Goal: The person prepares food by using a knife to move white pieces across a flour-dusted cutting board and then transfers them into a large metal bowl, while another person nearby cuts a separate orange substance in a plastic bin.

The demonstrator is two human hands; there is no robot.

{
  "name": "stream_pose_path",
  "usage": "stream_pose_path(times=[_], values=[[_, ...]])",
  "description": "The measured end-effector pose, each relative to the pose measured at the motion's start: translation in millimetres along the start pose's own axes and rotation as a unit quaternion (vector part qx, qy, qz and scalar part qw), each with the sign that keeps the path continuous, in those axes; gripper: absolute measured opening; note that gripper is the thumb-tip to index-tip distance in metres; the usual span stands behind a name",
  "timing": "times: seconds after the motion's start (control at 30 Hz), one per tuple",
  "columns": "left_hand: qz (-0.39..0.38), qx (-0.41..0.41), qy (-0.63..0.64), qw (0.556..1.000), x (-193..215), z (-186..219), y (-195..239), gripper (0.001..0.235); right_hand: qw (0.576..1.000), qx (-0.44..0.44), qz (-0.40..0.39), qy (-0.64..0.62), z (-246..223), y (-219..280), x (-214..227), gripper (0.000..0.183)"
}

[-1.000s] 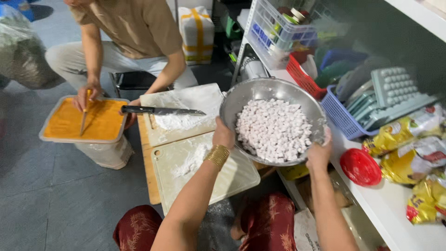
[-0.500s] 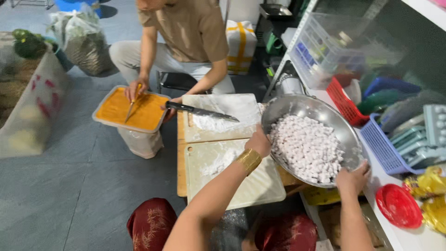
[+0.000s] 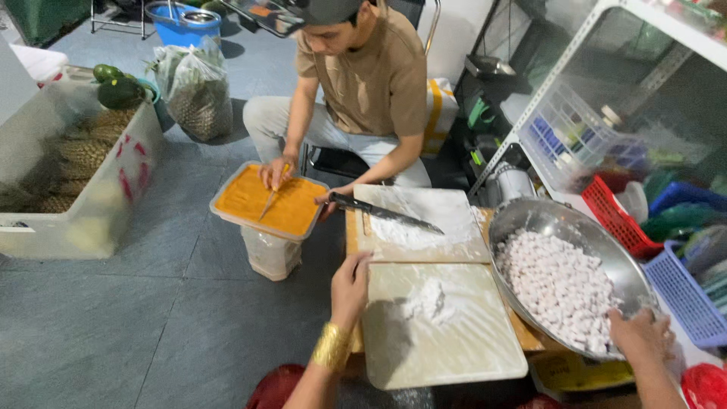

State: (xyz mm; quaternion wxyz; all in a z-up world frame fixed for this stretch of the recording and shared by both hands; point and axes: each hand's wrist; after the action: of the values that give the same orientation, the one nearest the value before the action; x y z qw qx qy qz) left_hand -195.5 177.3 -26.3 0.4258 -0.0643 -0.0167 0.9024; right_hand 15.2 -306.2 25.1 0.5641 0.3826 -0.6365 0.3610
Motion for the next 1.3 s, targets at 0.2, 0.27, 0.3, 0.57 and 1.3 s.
stream_pose_path(times=[0.2, 0.27, 0.3, 0.57, 1.3], values=[[-0.007, -0.089, 0.015, 0.996, 10.7, 20.0, 17.0, 0.033, 0.995, -0.085, 0.005, 0.054, -13.8, -5.9, -4.9, 0.088], [0.004, -0.105, -0.007, 0.994, 14.5, 10.0, 13.3, 0.031, 0.995, -0.091, 0.008, 0.050, -12.5, -7.5, -10.9, 0.087], [0.015, -0.122, -0.029, 0.992, 14.9, 5.6, 11.2, 0.029, 0.994, -0.096, 0.012, 0.046, -11.8, -9.7, -12.0, 0.087], [0.005, -0.023, 0.018, 1.000, 5.5, 11.0, 11.8, 0.031, 0.995, -0.078, 0.018, 0.059, -2.7, -20.0, -21.7, 0.087], [-0.011, 0.001, -0.027, 1.000, -2.4, -2.4, 6.5, 0.026, 0.997, -0.049, 0.025, 0.046, 11.6, -45.1, -37.8, 0.095]])
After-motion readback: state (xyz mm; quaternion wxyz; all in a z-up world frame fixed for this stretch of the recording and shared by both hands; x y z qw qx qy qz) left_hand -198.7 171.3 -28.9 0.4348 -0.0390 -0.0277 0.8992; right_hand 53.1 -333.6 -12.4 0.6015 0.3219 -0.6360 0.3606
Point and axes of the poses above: each hand's wrist, its own y-axis away from the middle knuckle, its own x-axis out of the back of the hand, z = x × y, and after that the axes turned 9 degrees about y, right-handed
